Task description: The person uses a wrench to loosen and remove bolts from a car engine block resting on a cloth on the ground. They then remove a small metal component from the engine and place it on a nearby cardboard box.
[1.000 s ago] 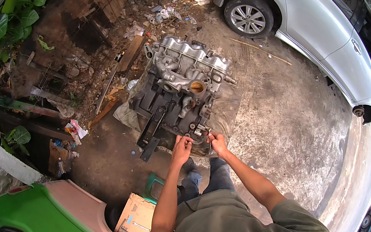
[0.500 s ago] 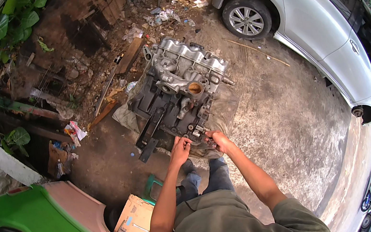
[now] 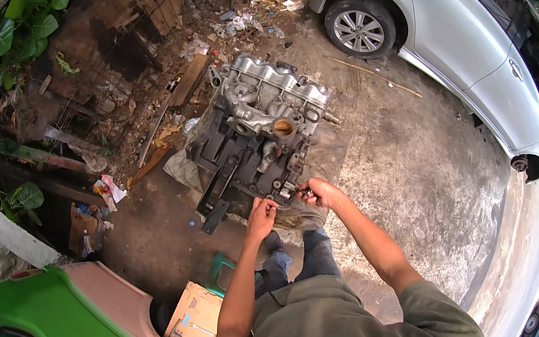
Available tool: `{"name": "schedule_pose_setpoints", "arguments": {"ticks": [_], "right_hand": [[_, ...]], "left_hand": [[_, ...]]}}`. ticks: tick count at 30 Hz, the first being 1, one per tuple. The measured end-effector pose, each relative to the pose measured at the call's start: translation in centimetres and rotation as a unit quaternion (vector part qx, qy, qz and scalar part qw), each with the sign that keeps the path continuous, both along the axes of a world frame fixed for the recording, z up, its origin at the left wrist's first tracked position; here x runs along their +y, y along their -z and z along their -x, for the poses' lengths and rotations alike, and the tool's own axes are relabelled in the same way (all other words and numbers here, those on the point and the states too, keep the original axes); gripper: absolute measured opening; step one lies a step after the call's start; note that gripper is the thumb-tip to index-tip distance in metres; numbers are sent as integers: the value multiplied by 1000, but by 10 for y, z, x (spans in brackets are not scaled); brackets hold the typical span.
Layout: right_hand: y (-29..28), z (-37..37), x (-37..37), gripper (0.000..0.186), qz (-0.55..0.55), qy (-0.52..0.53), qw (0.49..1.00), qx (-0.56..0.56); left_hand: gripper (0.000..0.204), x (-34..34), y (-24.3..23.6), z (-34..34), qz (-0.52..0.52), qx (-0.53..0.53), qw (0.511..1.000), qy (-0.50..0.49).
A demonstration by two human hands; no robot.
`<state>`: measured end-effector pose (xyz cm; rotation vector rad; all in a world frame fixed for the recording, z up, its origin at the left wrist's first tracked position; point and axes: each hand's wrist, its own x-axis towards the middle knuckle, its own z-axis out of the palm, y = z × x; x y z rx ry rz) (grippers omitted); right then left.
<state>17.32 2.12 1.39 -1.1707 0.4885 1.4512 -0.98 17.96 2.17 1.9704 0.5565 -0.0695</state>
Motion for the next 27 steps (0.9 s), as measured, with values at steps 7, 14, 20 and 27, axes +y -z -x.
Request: {"name": "schedule_pose_setpoints", "arguments": {"ticks": [7, 14, 20, 27], "right_hand": [[2, -4, -13, 18, -74, 65, 989, 113], [2, -3, -8, 36, -25, 2, 998, 50], [4, 23, -11, 7, -32, -63, 990, -122], [49, 53, 4, 9, -30, -40, 959, -279]], "left_hand": [[7, 0, 0, 0, 7, -1, 1000, 0], [9, 1, 1, 0, 19, 13, 1000, -3], [7, 1, 1, 0, 9, -6, 1000, 1], [7, 1, 0, 1, 3, -20, 1000, -3]]}}
